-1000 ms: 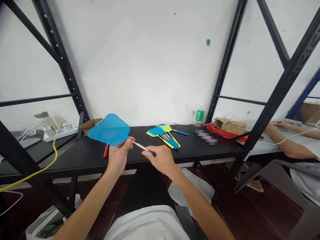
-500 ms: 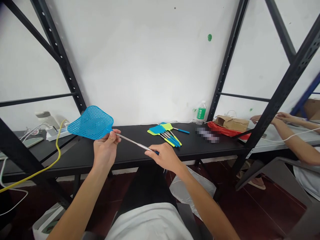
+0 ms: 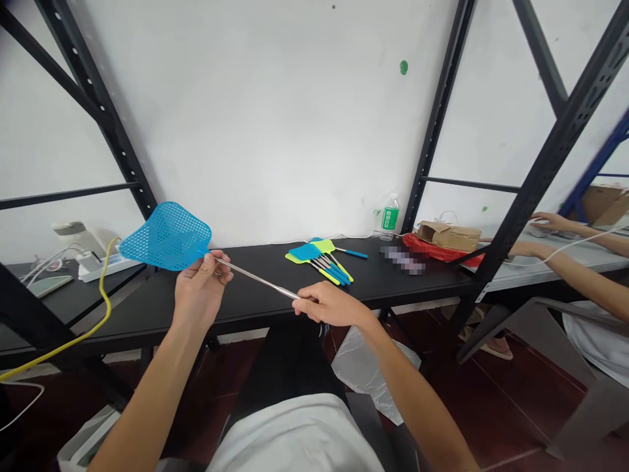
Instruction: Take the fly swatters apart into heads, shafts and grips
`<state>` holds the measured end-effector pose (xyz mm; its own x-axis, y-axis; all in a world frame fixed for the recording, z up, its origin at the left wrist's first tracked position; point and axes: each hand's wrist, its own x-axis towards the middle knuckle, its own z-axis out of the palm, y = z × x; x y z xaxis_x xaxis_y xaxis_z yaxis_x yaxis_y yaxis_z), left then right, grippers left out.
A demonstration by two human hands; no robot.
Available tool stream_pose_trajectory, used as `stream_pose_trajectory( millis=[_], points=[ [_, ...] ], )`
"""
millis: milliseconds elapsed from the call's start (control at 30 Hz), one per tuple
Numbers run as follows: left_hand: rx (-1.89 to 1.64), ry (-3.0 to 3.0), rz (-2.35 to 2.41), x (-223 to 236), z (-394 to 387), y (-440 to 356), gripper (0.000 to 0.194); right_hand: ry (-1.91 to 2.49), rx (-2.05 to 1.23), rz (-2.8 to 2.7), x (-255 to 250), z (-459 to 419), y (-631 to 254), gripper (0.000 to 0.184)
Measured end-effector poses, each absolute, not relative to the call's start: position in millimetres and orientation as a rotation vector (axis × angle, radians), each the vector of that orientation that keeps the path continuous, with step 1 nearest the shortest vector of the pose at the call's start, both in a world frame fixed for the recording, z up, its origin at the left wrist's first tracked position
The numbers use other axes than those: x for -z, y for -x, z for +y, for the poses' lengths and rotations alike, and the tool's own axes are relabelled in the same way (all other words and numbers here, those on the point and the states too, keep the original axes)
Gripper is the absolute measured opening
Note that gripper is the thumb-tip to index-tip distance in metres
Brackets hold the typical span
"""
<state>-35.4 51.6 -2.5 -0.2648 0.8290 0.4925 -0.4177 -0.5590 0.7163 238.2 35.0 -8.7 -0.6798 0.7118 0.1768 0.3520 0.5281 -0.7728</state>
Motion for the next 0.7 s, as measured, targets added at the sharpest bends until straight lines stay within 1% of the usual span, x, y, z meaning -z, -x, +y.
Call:
stream_pose_trajectory(
  millis=[100,167,267,333,467,600,700],
  points=[
    [-1.796,-1.262,0.633,8,49,22,0.031,0.836,-1.117,-2.280,9,33,-235,0.039],
    [-1.647,-1.396,0.697,13,45,11,0.033,0.793,-1.165,-2.260,12,34,-231,0.040],
    [-1.360,-1.637,0.742,18,37,-7,0.037,0.747,-1.164,-2.245,19,37,-225,0.044],
    [-1.230,-1.752,0.751,20,32,-16,0.037,0.738,-1.151,-2.252,23,40,-223,0.048],
    [-1.138,-1.839,0.776,18,26,-18,0.036,0.753,-1.130,-2.243,26,41,-224,0.050],
    [-0.954,-1.893,0.735,14,26,-9,0.029,0.743,-1.144,-2.212,23,40,-224,0.050],
    [-0.933,-1.909,0.700,13,27,-6,0.027,0.726,-1.170,-2.181,22,40,-223,0.051]
  ],
)
